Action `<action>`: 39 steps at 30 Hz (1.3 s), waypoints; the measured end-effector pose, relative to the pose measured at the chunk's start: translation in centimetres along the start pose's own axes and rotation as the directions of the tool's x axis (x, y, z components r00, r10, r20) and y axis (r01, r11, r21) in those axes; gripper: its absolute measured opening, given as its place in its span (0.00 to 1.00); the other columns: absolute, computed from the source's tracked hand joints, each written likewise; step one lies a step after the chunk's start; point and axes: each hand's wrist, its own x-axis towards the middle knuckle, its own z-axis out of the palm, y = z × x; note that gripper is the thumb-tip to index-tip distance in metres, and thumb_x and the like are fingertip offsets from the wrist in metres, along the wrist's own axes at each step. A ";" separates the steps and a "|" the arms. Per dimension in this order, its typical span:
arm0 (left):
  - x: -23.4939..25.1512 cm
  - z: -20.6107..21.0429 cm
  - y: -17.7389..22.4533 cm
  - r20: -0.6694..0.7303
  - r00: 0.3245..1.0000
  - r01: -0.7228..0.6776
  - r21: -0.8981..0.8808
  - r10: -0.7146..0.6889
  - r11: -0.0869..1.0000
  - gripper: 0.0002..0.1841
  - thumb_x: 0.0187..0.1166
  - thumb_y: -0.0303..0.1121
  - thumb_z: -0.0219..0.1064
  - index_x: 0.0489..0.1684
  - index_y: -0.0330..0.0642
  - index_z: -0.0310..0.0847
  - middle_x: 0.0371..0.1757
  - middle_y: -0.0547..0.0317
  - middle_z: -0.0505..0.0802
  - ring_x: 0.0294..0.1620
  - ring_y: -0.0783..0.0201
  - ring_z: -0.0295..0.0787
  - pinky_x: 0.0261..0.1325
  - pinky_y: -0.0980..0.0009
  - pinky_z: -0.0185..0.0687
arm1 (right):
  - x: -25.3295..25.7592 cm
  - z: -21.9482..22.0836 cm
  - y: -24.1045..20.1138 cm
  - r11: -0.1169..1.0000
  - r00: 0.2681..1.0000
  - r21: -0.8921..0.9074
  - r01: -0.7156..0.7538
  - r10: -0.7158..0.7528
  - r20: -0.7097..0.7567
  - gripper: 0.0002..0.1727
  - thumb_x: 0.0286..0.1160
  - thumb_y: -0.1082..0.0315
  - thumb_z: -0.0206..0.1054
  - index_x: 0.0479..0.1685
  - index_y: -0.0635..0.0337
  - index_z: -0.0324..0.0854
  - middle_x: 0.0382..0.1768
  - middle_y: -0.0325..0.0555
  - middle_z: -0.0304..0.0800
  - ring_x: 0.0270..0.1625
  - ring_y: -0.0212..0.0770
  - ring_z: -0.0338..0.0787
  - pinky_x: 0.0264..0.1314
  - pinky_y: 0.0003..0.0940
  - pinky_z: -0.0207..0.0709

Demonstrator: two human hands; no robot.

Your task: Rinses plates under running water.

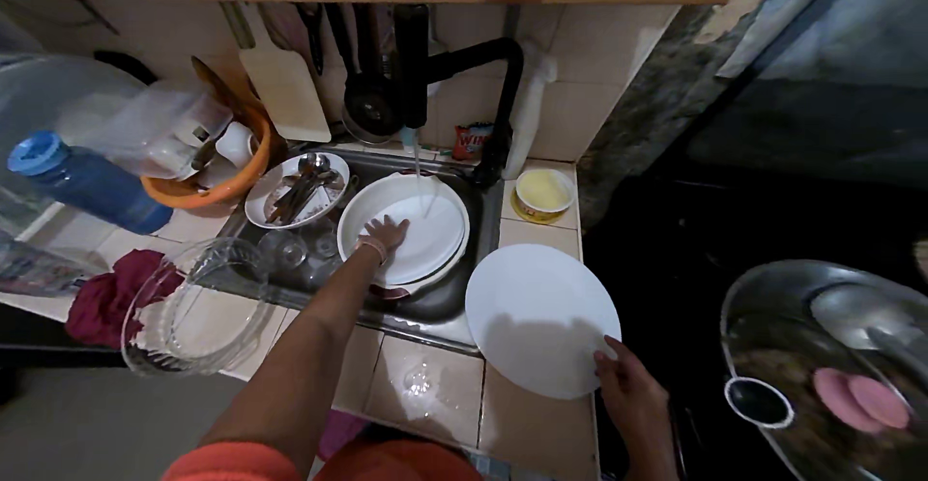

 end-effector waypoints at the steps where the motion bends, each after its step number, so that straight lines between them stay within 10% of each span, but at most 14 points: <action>1: -0.4 0.0 0.1 0.012 1.000 0.009 0.010 -0.009 1.000 0.47 0.86 0.71 0.34 0.97 0.42 0.41 0.94 0.30 0.48 0.94 0.27 0.38 0.84 0.20 0.36 | -0.1 0.1 0.0 1.000 1.000 -0.004 0.004 -0.004 0.006 0.22 0.85 0.71 0.61 0.72 0.76 0.78 0.37 0.70 0.90 0.36 0.63 0.91 0.45 0.59 0.83; 13: 0.1 0.8 2.9 0.120 0.877 -0.469 0.008 0.465 0.883 0.41 0.90 0.63 0.44 0.97 0.47 0.44 0.96 0.38 0.51 0.95 0.32 0.39 0.90 0.30 0.34 | 0.6 0.6 -1.3 0.999 0.989 -0.035 0.000 0.005 0.145 0.21 0.86 0.70 0.61 0.73 0.74 0.78 0.35 0.67 0.90 0.34 0.60 0.89 0.43 0.57 0.82; 20: -5.6 -0.9 4.4 0.309 0.717 -0.652 -0.020 0.625 0.758 0.38 0.94 0.50 0.49 0.95 0.33 0.41 0.94 0.33 0.53 0.96 0.40 0.44 0.94 0.44 0.39 | 1.1 1.3 -2.0 0.999 0.977 -0.006 0.052 -0.050 0.208 0.22 0.86 0.70 0.61 0.73 0.74 0.78 0.35 0.66 0.90 0.32 0.57 0.89 0.40 0.54 0.83; 26: -11.3 -2.1 4.1 0.374 0.785 -0.589 0.206 0.494 0.781 0.34 0.91 0.33 0.53 0.94 0.30 0.43 0.87 0.29 0.67 0.84 0.36 0.70 0.83 0.42 0.65 | 1.1 1.4 -2.3 0.998 0.977 -0.029 0.060 -0.052 0.207 0.21 0.86 0.70 0.60 0.73 0.73 0.78 0.34 0.64 0.90 0.31 0.56 0.89 0.38 0.53 0.83; 39: -12.3 -1.3 2.7 0.337 0.781 -0.616 0.284 0.525 0.735 0.40 0.84 0.22 0.60 0.94 0.30 0.39 0.89 0.27 0.62 0.87 0.35 0.66 0.84 0.44 0.65 | 0.8 1.6 -2.7 0.996 0.976 0.003 0.087 -0.086 0.199 0.21 0.85 0.72 0.61 0.73 0.74 0.78 0.36 0.65 0.91 0.33 0.57 0.90 0.40 0.53 0.83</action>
